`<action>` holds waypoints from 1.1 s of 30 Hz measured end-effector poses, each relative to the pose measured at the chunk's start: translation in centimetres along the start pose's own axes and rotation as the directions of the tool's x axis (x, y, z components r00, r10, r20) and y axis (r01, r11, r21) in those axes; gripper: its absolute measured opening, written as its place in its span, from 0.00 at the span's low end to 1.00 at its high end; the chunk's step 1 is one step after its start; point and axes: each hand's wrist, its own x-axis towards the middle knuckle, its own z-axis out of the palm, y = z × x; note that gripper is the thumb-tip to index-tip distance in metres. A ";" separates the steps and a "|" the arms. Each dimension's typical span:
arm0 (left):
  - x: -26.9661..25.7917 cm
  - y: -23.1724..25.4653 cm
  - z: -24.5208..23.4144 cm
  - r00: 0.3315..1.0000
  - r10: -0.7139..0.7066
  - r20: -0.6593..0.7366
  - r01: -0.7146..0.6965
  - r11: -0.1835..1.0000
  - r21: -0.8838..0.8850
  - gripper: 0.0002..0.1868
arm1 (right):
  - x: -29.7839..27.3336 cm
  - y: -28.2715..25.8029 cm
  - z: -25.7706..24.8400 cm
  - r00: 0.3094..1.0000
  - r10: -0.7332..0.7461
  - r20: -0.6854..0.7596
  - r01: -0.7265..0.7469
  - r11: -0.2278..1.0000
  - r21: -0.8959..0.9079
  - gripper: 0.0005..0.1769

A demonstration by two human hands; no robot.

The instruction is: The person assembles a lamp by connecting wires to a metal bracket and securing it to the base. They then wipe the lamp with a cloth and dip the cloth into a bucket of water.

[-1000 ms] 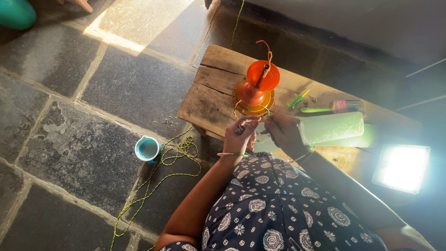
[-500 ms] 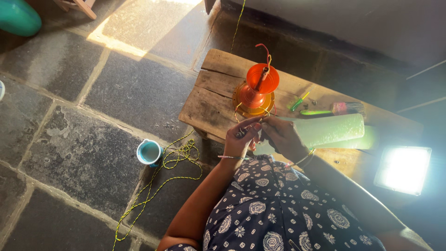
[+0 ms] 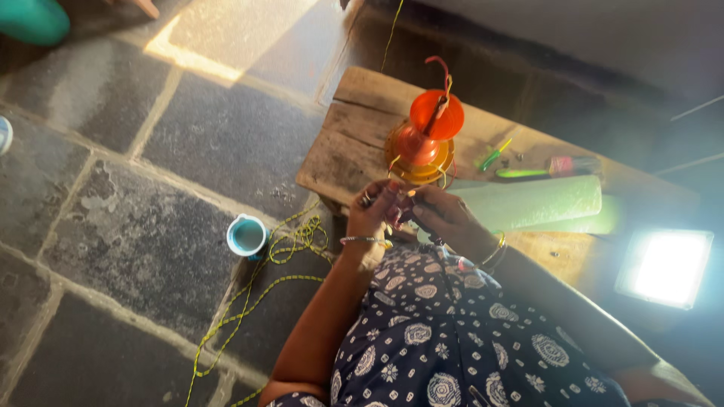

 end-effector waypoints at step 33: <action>-0.9 0.9 2.4 0.864 0.443 0.239 -0.495 0.661 0.564 0.10 | -0.6 -0.8 -2.7 0.946 0.086 -0.313 0.006 0.959 0.282 0.13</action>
